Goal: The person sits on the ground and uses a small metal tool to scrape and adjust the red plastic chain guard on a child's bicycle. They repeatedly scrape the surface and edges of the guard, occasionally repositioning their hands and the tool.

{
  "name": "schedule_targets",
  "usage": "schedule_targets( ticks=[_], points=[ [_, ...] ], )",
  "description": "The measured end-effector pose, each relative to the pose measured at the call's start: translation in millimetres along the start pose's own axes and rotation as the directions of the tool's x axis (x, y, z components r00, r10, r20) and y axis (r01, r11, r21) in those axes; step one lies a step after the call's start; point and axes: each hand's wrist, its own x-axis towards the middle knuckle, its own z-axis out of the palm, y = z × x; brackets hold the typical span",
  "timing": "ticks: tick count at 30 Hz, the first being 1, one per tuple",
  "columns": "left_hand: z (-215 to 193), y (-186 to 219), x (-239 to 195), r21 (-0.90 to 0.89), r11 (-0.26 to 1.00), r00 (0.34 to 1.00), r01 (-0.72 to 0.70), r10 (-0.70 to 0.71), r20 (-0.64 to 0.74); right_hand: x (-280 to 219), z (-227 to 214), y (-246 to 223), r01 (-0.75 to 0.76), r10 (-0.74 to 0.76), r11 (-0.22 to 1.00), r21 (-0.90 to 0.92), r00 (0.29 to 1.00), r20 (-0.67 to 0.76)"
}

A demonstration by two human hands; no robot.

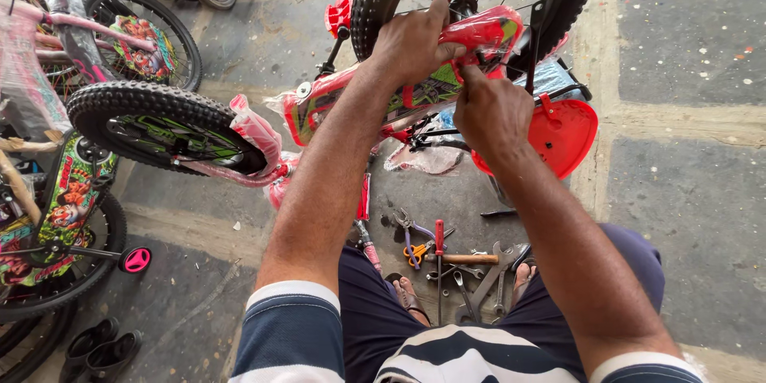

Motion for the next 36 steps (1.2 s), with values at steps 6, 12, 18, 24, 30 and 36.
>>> schedule_targets(
  ticks=[6, 12, 18, 24, 30, 36],
  points=[
    [-0.7, 8.6, -8.3, -0.019, 0.999, 0.994, -0.032, 0.03, -0.103, -5.0, -6.3, 8.3, -0.013, 0.013, 1.0, -0.007, 0.998, -0.063],
    [-13.8, 18.1, -18.6, 0.005, 0.999, 0.994, -0.049, 0.049, -0.099, -7.8, 0.2, 12.3, -0.074, 0.071, 0.995, 0.06, 0.996, 0.053],
    [-11.3, 18.8, -24.3, -0.015, 0.994, 0.949, -0.106, 0.097, -0.298, -24.4, 4.3, 69.3, 0.052, 0.168, 0.759, 0.649, 0.947, -0.272],
    [0.4, 21.4, -14.6, 0.042, 0.998, 0.965, -0.047, 0.056, -0.255, -2.5, 42.2, 67.9, 0.034, 0.212, 0.739, 0.673, 0.936, -0.28],
    [2.2, 5.1, -9.1, -0.003, 0.994, 0.942, -0.11, 0.104, -0.319, 11.9, 35.3, 51.4, 0.259, -0.009, 0.878, 0.402, 0.85, -0.527],
    [2.2, 1.0, -10.2, -0.047, 0.995, 0.936, -0.092, 0.071, -0.345, 12.6, 35.6, 51.6, 0.236, 0.05, 0.799, 0.553, 0.891, -0.452]
  ],
)
